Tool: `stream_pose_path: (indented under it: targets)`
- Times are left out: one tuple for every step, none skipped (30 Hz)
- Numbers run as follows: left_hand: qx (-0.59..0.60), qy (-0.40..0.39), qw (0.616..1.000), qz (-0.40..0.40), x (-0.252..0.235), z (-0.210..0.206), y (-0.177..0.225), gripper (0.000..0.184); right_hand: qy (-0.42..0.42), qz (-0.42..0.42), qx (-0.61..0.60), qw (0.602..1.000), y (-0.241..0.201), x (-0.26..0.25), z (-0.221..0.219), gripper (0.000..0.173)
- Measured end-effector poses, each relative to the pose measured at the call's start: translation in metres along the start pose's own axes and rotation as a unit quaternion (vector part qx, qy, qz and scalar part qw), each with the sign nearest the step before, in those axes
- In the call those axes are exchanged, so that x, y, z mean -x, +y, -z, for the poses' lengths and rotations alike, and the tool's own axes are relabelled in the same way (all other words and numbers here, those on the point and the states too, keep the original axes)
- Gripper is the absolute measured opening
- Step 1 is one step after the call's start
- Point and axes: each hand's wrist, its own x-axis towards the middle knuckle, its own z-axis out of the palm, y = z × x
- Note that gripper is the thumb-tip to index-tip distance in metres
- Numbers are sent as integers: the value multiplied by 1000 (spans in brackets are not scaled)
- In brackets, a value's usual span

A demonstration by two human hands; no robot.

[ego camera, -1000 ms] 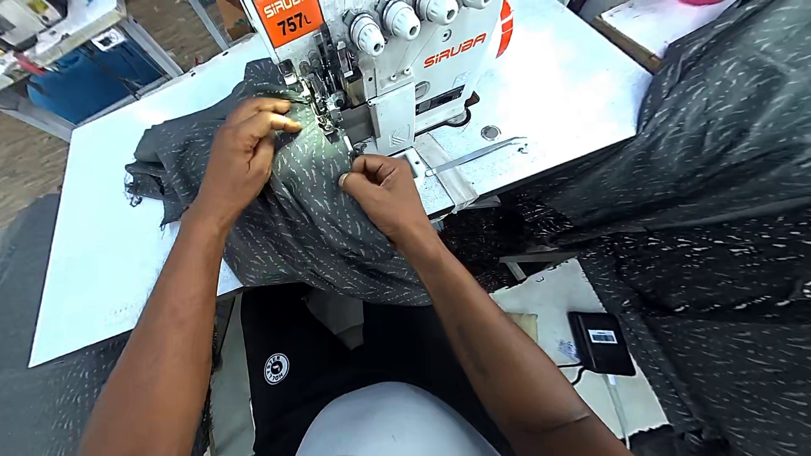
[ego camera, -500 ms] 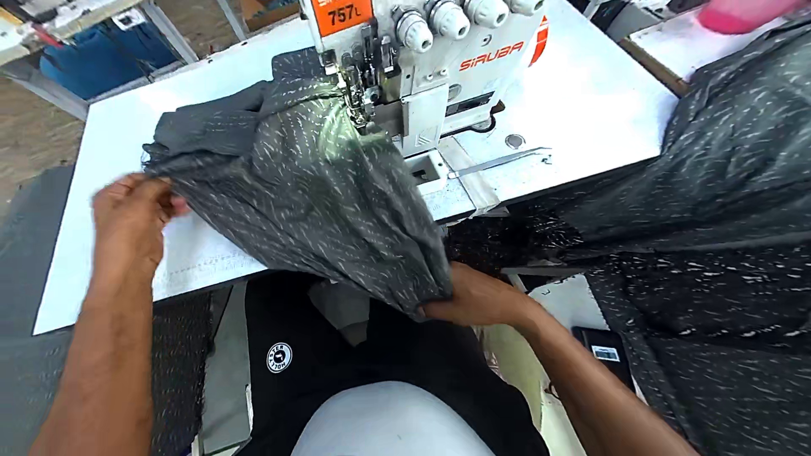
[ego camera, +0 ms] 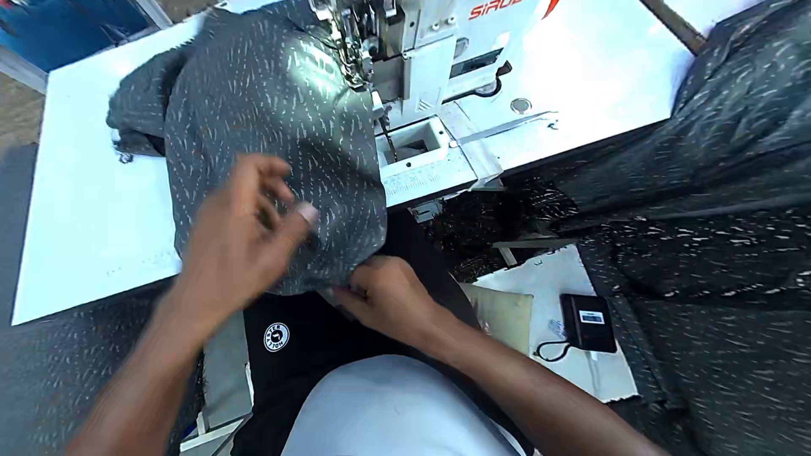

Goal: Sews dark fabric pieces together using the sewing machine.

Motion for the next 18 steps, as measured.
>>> stream_pose_path:
  targets:
    - [16, -34, 999, 11, 12, -22, 7, 60, 1, 32, 28, 999, -8, 1, -5, 23]
    - [16, -63, 998, 18, 22, -40, 12, 60, -7, 63, 39, 997, -14, 3, -10, 20]
    - [0, -76, 997, 23, 32, -55, 14, 55, -19, 92, 36, 995, -17, 6, -15, 17]
    - [-28, -65, 997, 29, 40, -66, 13, 44, -55, 102, 17, 993, -16, 10, -15, 18]
    - [-52, -38, 997, 38, 48, -74, 8, 33, -100, 89, -17, 991, -13, 13, -11, 18]
    - [-65, -5, 997, 51, 57, -79, 0, 24, -128, 55, -52, 989, -7, 17, -6, 19]
    - [-72, 26, 994, 72, 66, -83, -10, 19, -128, 11, -73, 989, 0, 19, 0, 20]
    - [-73, 51, 992, 95, 74, -88, -19, 18, -99, -32, -76, 992, 10, 18, 5, 18]
    - [-64, 67, 989, 117, 82, -95, -28, 17, -60, -69, -66, 994, 19, 15, 10, 16]
    - [-47, 76, 986, 142, 90, -103, -34, 16, -18, -95, -52, 994, 24, 10, 16, 15]
    - [-15, 87, 982, 166, 95, -113, -39, 15, 30, -102, -37, 994, 26, 2, 22, 15]
    - [36, 100, 975, 193, 98, -122, -42, 13, 81, -91, -29, 992, 24, -7, 29, 15]
    - [118, 112, 960, 226, 101, -127, -42, 11, 128, -74, -28, 989, 20, -17, 34, 16]
    - [247, 124, 924, 265, 101, -126, -38, 11, 165, -60, -36, 984, 16, -29, 39, 21]
    - [399, 141, 855, 300, 98, -120, -31, 16, 182, -59, -55, 980, 13, -43, 44, 28]
    - [516, 153, 782, 314, 96, -112, -23, 24, 178, -71, -81, 978, 12, -56, 48, 37]
    - [579, 154, 741, 302, 95, -103, -17, 29, 168, -86, -106, 976, 13, -70, 49, 44]
    - [591, 145, 744, 276, 95, -93, -12, 28, 154, -101, -126, 975, 15, -81, 49, 43]
